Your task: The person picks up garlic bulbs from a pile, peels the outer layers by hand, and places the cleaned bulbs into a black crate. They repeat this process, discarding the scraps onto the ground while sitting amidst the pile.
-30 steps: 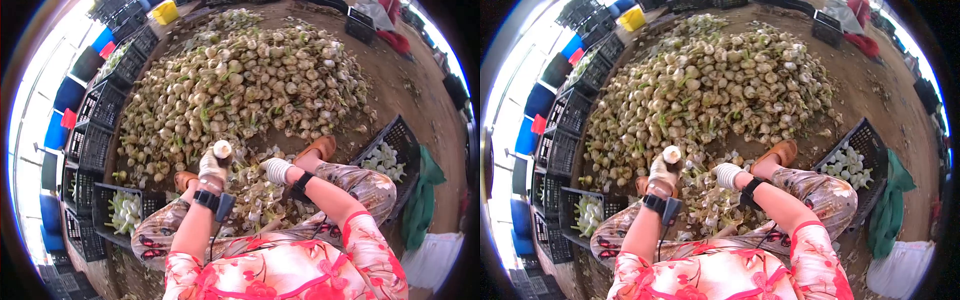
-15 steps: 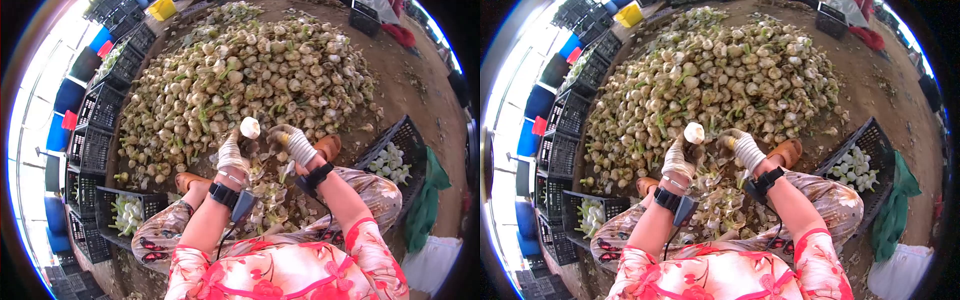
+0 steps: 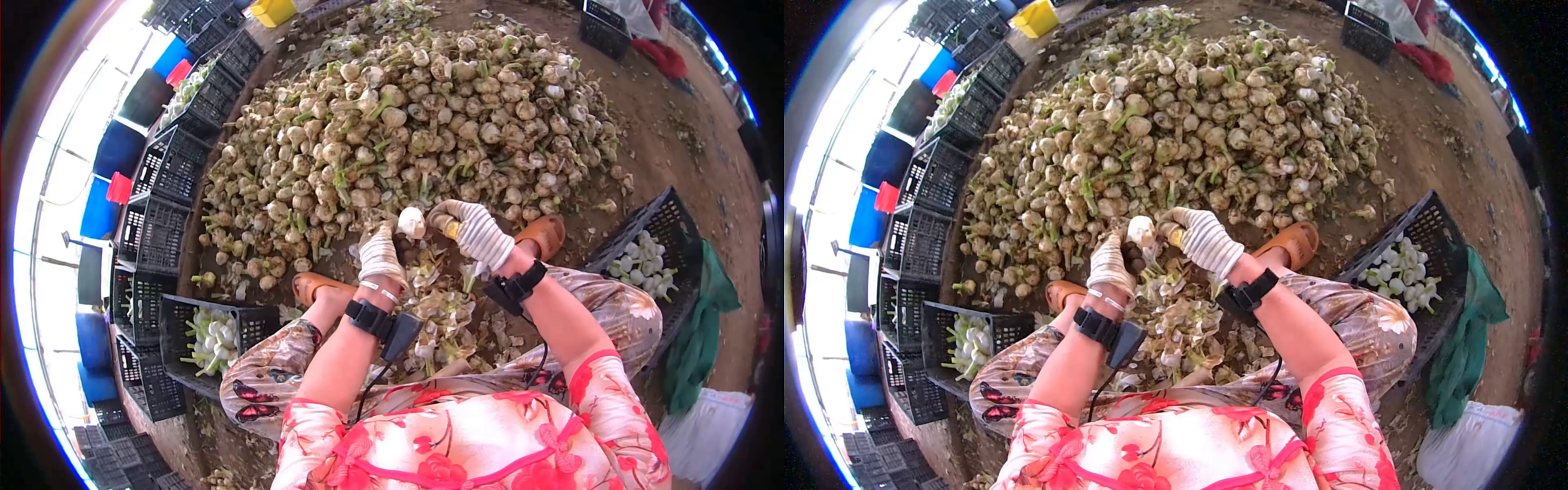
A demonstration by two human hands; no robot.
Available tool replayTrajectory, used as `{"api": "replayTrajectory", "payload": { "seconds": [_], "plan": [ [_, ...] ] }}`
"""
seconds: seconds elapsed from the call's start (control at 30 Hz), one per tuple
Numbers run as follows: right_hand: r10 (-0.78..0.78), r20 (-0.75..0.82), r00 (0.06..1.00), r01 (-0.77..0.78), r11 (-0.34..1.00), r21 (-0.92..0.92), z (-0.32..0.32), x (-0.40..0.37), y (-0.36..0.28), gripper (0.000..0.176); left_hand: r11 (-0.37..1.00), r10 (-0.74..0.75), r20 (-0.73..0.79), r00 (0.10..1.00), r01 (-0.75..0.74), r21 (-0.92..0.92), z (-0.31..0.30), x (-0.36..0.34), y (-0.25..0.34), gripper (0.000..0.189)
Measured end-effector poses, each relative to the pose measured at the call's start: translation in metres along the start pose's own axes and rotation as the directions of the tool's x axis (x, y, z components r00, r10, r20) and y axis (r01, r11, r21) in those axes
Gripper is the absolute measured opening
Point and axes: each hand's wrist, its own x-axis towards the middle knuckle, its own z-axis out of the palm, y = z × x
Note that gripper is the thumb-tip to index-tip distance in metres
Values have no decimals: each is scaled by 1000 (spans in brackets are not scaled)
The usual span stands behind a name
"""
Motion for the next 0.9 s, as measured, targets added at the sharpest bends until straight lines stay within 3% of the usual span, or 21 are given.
{"api": "replayTrajectory", "payload": {
  "seconds": [0.1, 0.2, 0.23, 0.27, 0.33, 0.4, 0.47, 0.53, 0.6, 0.63, 0.67, 0.73, 0.77, 0.8, 0.9],
  "plan": [
    [-61, -3, 998, 55, 921, -386, 4, -8, -33, 28, 997, 44, 23, 999, -45, 62, 4, -10, 4, 10],
    [-79, 19, 997, 80, 948, -309, 7, -5, -26, 27, 994, 69, 49, 996, -73, 82, -2, -18, 5, 10],
    [-24, 56, 998, 31, 991, -130, 7, -2, -16, 24, 996, 55, 31, 998, -57, 71, -3, -18, 7, 10],
    [-88, 95, 992, 95, 993, -74, 6, -2, -9, 21, 997, 39, 13, 999, -40, 59, -5, -19, 8, 10],
    [76, 191, 979, -127, 953, 276, 6, -8, -21, 26, 999, 45, 47, 998, -47, 24, -22, 1, -1, 10],
    [-32, 136, 990, 45, 995, -90, 11, -12, -33, 30, 996, 91, 31, 995, -92, 17, -23, 1, 2, 10],
    [-81, 83, 993, 113, 840, -530, 21, -18, -50, 34, 977, 192, 22, 981, -193, 90, -19, -15, 7, 11],
    [-140, 12, 990, 126, 842, -524, 29, -16, -36, 28, 967, 220, -8, 976, -217, 130, -12, -39, 15, 11],
    [-85, -66, 994, 48, 897, -439, 26, -10, -24, 26, 971, 232, 53, 971, -235, 55, -27, -20, 7, 11],
    [18, -146, 989, -72, 926, -371, 21, -7, -13, 25, 973, 226, 53, 973, -228, 33, -34, -9, 4, 11],
    [98, -184, 978, -176, 858, -482, 11, -2, 19, 22, 975, 222, 57, 973, -223, 12, -38, -4, 6, 12],
    [153, -157, 976, -218, 755, -618, 2, -7, 39, 22, 983, 180, 37, 983, -179, -45, -37, -14, 19, 11],
    [163, -74, 984, -179, 920, -349, -1, -10, 62, 24, 986, 149, 20, 989, -147, -80, -38, -16, 22, 9],
    [74, -57, 996, -90, 924, -371, 1, -10, 68, 29, 988, 112, 13, 994, -110, -113, -36, -16, 22, 9],
    [528, 57, 847, -465, 790, -400, -3, -18, 30, 39, 979, 2, 72, 997, 13, -205, -35, -4, 14, 16]
  ]
}}
